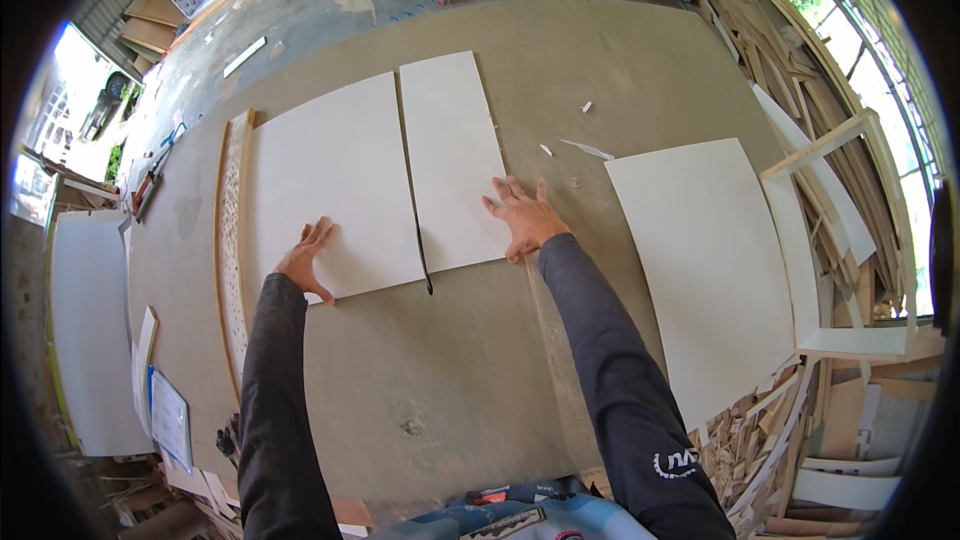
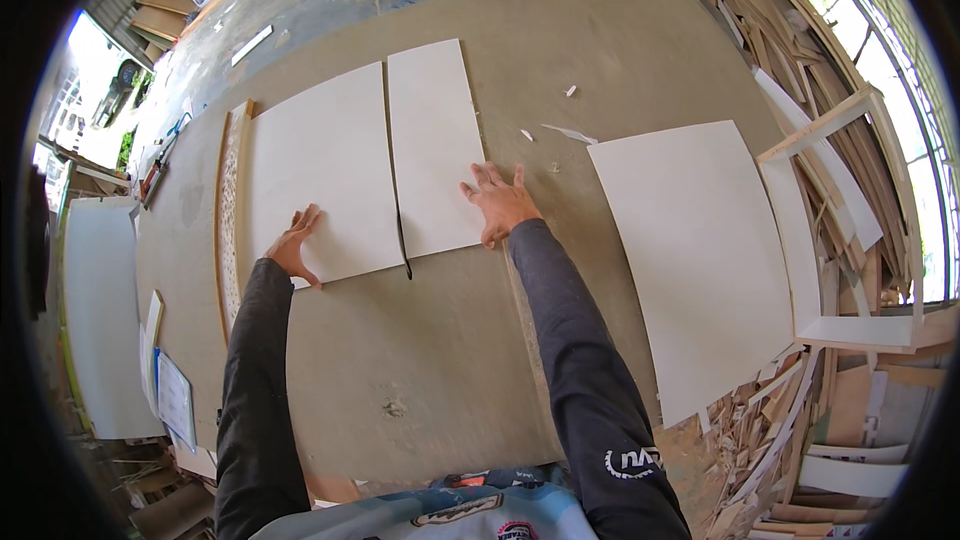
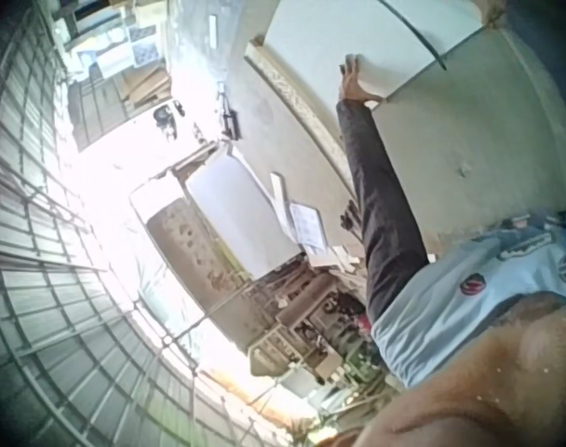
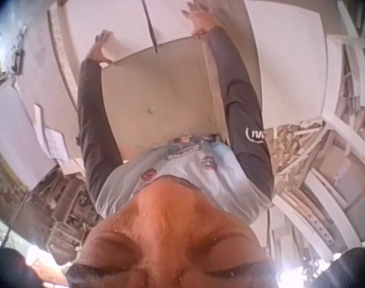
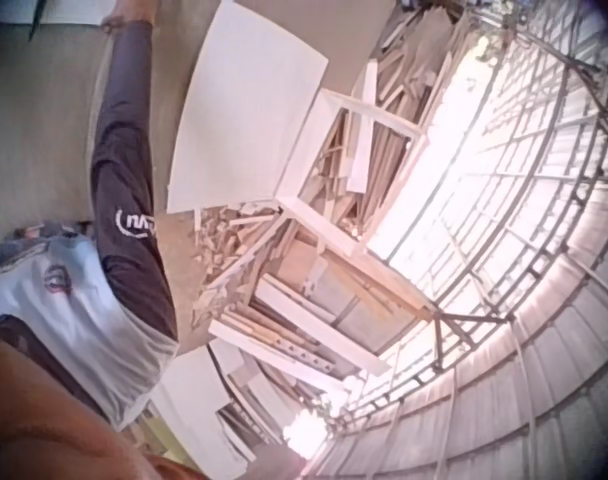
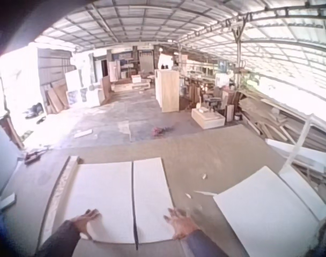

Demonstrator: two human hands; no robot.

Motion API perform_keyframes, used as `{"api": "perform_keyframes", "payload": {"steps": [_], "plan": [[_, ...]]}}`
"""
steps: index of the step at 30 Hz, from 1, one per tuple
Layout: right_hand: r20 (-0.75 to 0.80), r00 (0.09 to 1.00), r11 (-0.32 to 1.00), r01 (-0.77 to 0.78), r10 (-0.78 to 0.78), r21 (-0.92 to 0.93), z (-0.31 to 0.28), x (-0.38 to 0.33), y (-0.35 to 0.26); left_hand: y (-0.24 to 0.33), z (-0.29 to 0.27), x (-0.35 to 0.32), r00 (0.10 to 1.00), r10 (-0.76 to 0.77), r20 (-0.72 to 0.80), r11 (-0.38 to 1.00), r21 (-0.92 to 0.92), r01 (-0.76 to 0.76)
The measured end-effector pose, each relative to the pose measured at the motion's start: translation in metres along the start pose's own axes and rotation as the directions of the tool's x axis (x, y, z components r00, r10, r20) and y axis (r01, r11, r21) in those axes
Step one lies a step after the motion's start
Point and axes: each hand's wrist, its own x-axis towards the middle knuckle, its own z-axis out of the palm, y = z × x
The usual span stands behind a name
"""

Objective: The person organizes boards from a stack, measures them using a tape measure, and hammers a long perforated board onto a wooden surface.

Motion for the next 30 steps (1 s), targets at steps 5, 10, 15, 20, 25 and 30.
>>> {"api": "perform_keyframes", "payload": {"steps": [5, 10, 15, 20, 25, 30], "plan": [[-0.017, 0.997, 0.997, -0.077, 0.077, 0.002, -0.001, -0.038, 0.013, -0.019, -0.011, 0.019, 0.999, 0.041, -0.027, 0.999, 0.028, -0.041], [-0.03, 0.992, 0.989, -0.121, 0.124, 0.083, 0.029, -0.133, 0.019, -0.058, -0.021, 0.062, 0.991, 0.12, -0.066, 0.991, 0.07, -0.115], [-0.116, 0.946, 0.937, -0.272, 0.302, 0.22, 0.063, -0.235, -0.012, -0.08, -0.043, 0.101, 0.992, 0.115, -0.059, 0.992, 0.054, -0.112], [-0.26, 0.834, 0.857, -0.398, 0.487, 0.327, 0.103, -0.302, -0.052, -0.08, -0.059, 0.123, 0.995, 0.098, -0.028, 0.992, 0.086, -0.095], [-0.288, 0.642, 0.695, -0.575, 0.711, 0.432, 0.136, -0.329, -0.1, 0.002, -0.079, 0.147, 0.927, -0.28, -0.25, 0.954, 0.039, 0.299], [-0.177, 0.572, 0.594, -0.722, 0.801, 0.355, 0.126, -0.314, -0.128, 0.071, -0.043, 0.208, 0.806, -0.323, -0.496, 0.942, -0.082, 0.326]]}}
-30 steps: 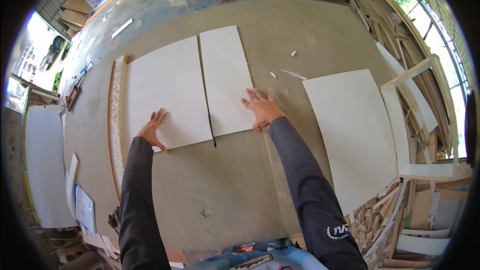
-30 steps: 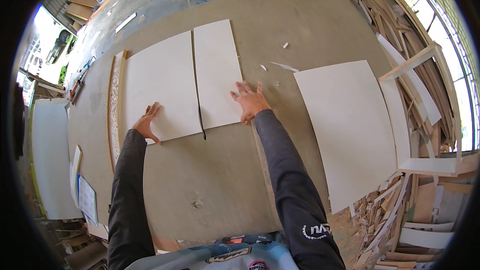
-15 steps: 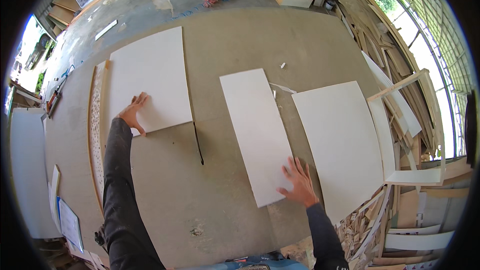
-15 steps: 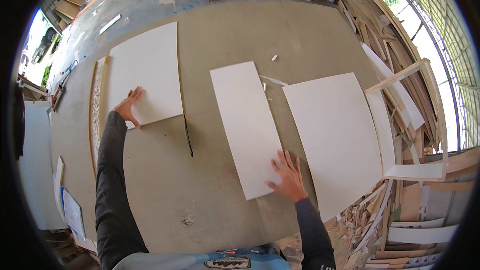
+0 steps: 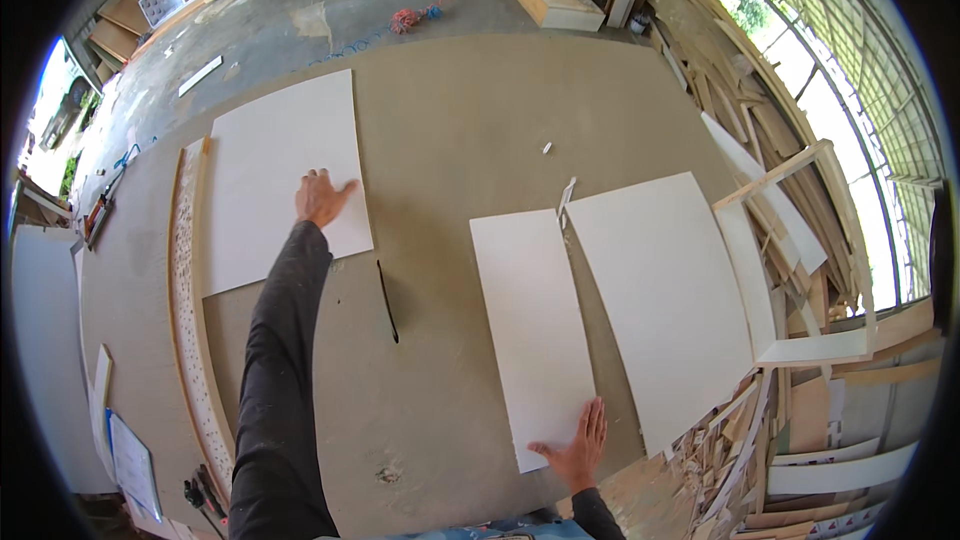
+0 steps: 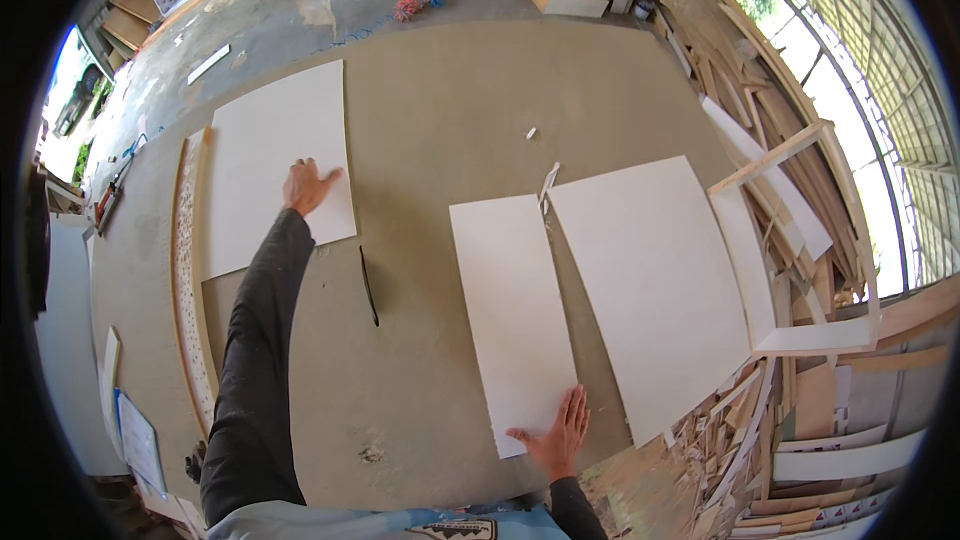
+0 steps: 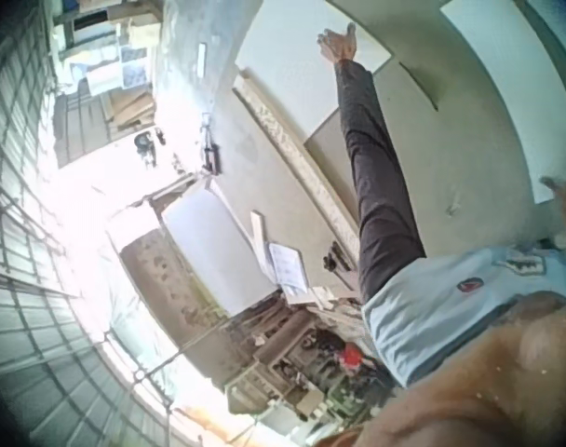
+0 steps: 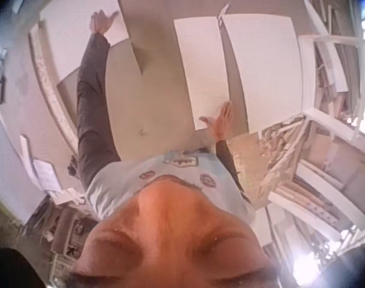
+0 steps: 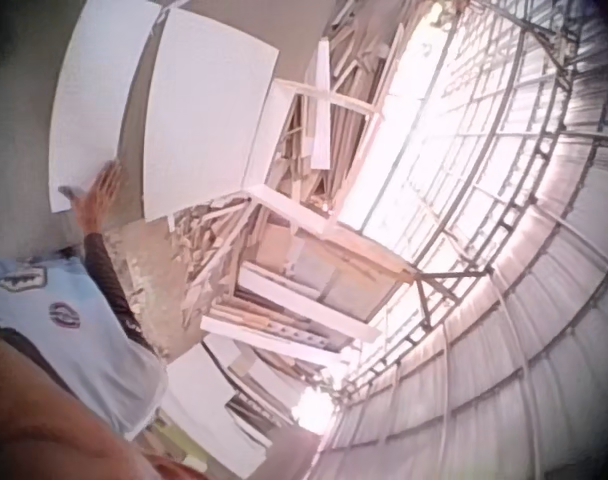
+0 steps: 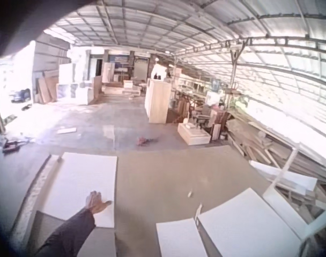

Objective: The person organizes boards from a stack, measures them using a tape measure, and hammers a long perforated board onto a wooden surface.

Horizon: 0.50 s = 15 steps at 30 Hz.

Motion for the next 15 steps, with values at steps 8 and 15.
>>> {"api": "perform_keyframes", "payload": {"steps": [8, 15], "plan": [[0.078, 0.969, 0.972, -0.234, 0.234, -0.006, -0.02, -0.011, -0.005, 0.053, 0.0, 0.006, 0.993, 0.12, -0.013, 0.988, 0.099, -0.119], [0.108, 0.972, 0.92, -0.232, 0.208, 0.316, -0.02, -0.001, 0.012, -0.064, -0.015, 0.107, 0.981, -0.162, -0.108, 0.762, 0.617, 0.194]]}}
